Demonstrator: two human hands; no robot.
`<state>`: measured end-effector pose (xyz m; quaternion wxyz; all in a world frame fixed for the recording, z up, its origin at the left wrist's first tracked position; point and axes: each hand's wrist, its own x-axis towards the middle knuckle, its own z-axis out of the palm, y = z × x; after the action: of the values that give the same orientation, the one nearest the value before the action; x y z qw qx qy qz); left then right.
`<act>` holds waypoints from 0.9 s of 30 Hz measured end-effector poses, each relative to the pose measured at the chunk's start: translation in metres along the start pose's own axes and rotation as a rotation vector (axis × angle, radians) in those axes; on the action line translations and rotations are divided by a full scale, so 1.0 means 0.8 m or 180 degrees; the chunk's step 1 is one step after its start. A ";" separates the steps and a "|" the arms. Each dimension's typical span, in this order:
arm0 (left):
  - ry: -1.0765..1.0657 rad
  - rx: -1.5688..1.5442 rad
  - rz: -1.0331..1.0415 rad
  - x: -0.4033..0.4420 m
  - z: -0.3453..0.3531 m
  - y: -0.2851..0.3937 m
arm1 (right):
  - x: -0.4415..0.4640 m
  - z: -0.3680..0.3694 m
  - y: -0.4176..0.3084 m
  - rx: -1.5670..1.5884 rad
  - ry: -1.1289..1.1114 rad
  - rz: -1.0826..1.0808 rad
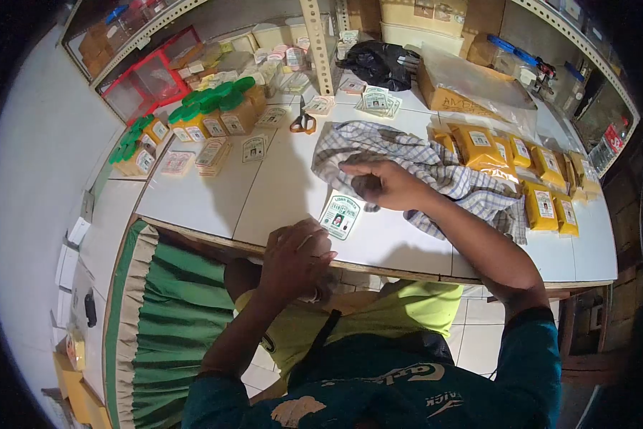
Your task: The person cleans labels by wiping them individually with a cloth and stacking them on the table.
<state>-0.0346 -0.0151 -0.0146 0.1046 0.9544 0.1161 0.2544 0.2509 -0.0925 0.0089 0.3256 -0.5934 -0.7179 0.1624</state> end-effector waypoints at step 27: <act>0.0583 0.0239 0.0099 -0.011 0.014 0.000 | -0.014 0.069 -0.051 -0.1309 0.0090 -0.1214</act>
<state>-0.0364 -0.0188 -0.0280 0.0538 0.9321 0.1197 0.3377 0.1853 -0.1044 -0.0094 0.2330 -0.5034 -0.8299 -0.0593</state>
